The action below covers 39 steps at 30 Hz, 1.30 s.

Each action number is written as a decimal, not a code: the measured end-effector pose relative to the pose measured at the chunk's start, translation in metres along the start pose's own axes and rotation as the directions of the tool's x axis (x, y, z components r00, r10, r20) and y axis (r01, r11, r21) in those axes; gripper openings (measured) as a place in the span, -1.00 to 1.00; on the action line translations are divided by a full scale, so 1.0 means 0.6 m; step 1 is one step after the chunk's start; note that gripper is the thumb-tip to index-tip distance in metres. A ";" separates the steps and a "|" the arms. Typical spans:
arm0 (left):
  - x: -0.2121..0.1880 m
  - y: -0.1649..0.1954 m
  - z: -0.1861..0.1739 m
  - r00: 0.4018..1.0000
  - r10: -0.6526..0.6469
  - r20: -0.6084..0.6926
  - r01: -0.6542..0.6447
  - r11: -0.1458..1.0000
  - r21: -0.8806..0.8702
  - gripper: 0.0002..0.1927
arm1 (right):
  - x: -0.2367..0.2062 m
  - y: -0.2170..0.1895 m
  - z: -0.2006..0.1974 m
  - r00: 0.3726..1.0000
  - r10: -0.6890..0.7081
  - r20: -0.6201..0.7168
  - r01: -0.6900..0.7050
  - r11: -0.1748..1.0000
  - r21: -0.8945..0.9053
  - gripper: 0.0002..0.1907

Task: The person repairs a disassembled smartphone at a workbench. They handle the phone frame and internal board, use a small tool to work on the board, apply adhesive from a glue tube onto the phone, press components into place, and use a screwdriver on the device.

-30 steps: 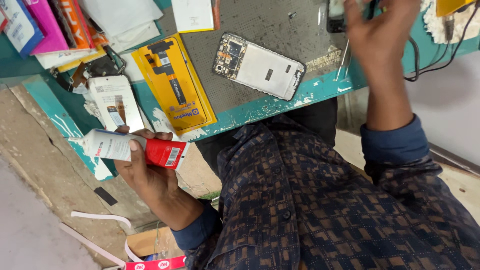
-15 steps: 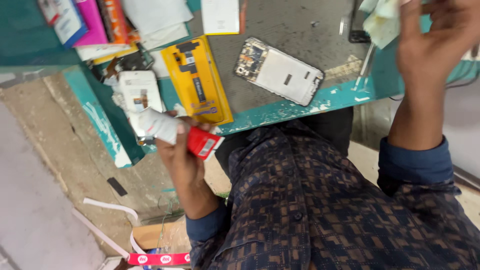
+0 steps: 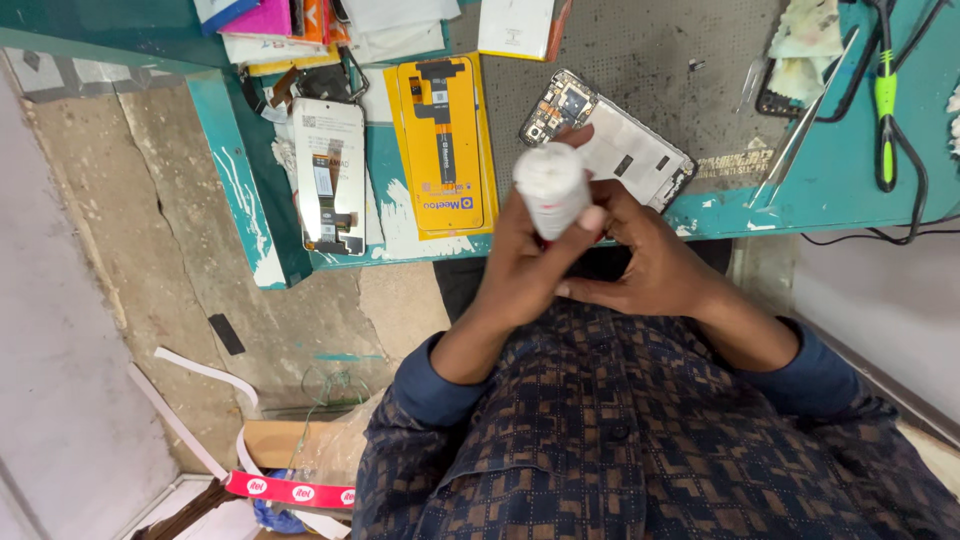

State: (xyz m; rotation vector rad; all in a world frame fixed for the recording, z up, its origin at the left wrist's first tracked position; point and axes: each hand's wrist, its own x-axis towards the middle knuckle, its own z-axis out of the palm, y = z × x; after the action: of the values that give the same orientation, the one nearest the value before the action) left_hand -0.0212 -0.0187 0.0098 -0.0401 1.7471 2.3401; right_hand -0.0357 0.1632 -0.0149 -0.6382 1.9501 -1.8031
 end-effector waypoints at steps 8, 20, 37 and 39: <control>0.004 -0.002 -0.031 0.970 0.235 -0.063 -0.143 0.760 0.634 -0.08 | -0.022 0.049 -0.012 0.984 -0.008 -0.180 0.011 1.000 0.014 -0.39; 0.009 -0.039 -0.125 0.865 0.424 -0.269 0.182 0.235 0.955 0.26 | -0.059 0.032 -0.065 0.871 0.075 -0.485 0.017 0.983 0.183 -0.39; 0.021 -0.019 -0.173 0.891 0.305 -0.336 0.224 0.350 0.910 -0.02 | -0.075 0.037 -0.071 0.860 0.079 -0.504 0.000 0.988 0.154 -0.38; 0.032 -0.003 -0.200 0.921 0.293 -0.257 0.045 0.574 0.817 -0.10 | -0.079 0.039 -0.076 0.865 0.068 -0.496 -0.004 0.992 0.129 -0.38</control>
State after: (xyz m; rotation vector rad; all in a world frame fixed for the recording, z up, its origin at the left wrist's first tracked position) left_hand -0.0528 -0.1290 -0.0297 -0.2191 2.9522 1.3949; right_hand -0.0249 0.2292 -0.0350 -0.0845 2.1140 -2.2087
